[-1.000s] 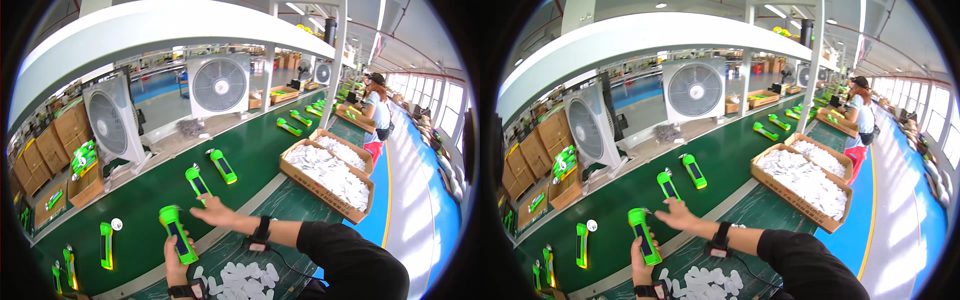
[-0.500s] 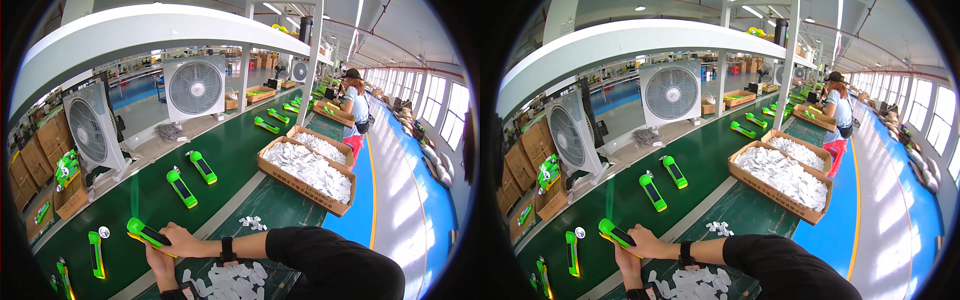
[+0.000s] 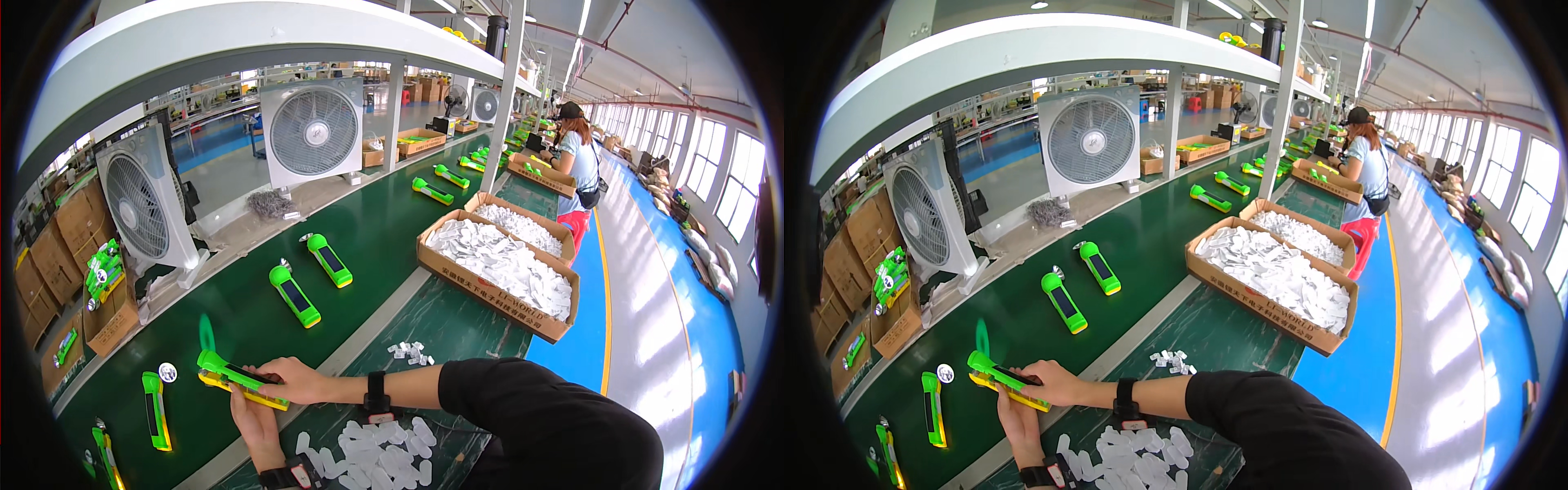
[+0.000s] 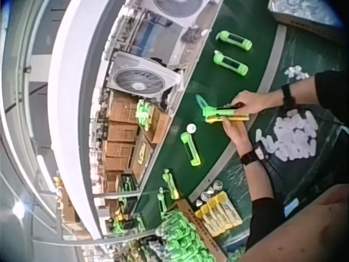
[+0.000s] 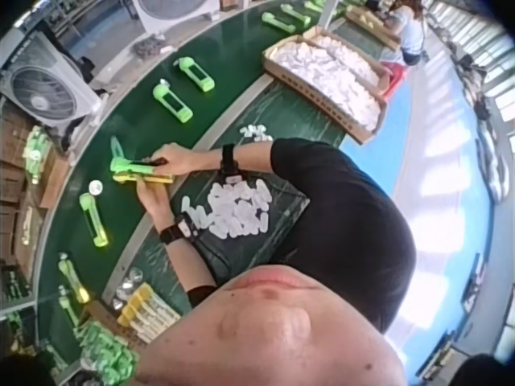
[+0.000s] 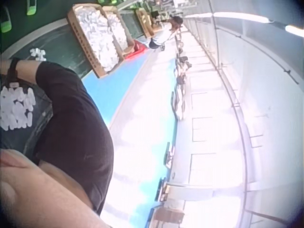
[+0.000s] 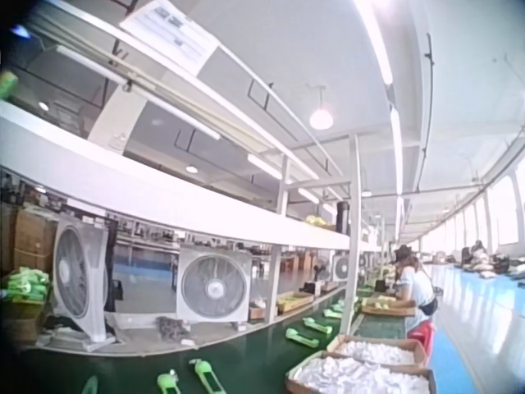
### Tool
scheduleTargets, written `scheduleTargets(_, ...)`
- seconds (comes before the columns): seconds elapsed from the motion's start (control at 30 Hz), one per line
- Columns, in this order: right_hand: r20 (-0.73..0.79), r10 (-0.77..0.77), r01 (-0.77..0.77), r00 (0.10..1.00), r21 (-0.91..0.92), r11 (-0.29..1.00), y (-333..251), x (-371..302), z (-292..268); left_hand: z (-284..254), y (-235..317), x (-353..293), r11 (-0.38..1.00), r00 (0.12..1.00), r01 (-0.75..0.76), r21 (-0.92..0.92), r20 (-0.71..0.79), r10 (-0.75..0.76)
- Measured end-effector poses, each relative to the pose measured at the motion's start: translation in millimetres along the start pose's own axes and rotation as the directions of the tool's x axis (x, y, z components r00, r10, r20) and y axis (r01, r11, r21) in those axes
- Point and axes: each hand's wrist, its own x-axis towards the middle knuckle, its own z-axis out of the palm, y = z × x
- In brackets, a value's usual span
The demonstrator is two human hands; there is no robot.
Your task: Assemble small plastic covers and components onto flashlights on a factory conveyor belt.
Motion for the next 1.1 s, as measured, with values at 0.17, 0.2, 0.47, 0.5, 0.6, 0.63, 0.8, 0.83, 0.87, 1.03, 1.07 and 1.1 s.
scheduleTargets(0.17,0.101,0.025,-0.031,0.995,0.058,0.998,1,4,-9,-2,-1,4,1.0,1.0,0.011,-0.011,0.016,-0.011)
scheduleTargets(0.2,0.103,0.025,-0.031,0.994,0.06,0.998,1,4,-9,-3,-2,4,1.0,1.0,0.007,-0.015,0.002,-0.007)
scheduleTargets(0.47,0.193,0.045,-0.068,0.98,0.114,0.991,-5,5,-17,1,-1,2,1.0,0.999,-0.021,0.022,-0.037,0.022)
scheduleTargets(0.5,0.193,0.044,-0.068,0.98,0.115,0.991,-4,5,-18,1,-1,2,1.0,1.0,-0.014,0.022,-0.024,0.014)
scheduleTargets(0.6,0.2,0.065,-0.08,0.978,0.071,0.994,-3,4,-18,7,0,0,1.0,1.0,0.004,0.017,-0.021,-0.003)
scheduleTargets(0.63,0.177,0.035,-0.043,0.984,0.046,0.998,-3,2,-16,10,1,-1,1.0,0.999,0.014,0.01,-0.032,-0.013)
scheduleTargets(0.8,0.273,0.013,0.063,0.962,-0.268,0.961,-14,1,-18,8,-2,-5,0.985,0.997,0.033,0.17,-0.07,-0.021)
scheduleTargets(0.83,0.269,0.012,0.063,0.963,-0.267,0.962,-11,-4,-16,7,-3,-5,0.979,0.998,0.029,0.204,-0.068,-0.015)
scheduleTargets(0.87,0.215,-0.04,0.117,0.976,-0.359,0.926,-7,-12,-14,7,-3,-4,0.978,0.998,0.03,0.206,-0.065,-0.017)
scheduleTargets(1.03,0.264,-0.179,0.302,0.948,-0.564,0.768,-48,-52,-28,18,0,-7,0.992,0.981,0.048,0.116,-0.194,-0.024)
scheduleTargets(1.07,0.328,-0.121,0.296,0.937,-0.558,0.775,-60,-61,-30,16,1,-6,0.992,0.98,0.05,0.114,-0.197,-0.027)
scheduleTargets(1.1,0.387,-0.064,0.287,0.92,-0.553,0.782,-67,-70,-32,15,2,-5,0.995,0.98,0.05,0.084,-0.196,-0.033)
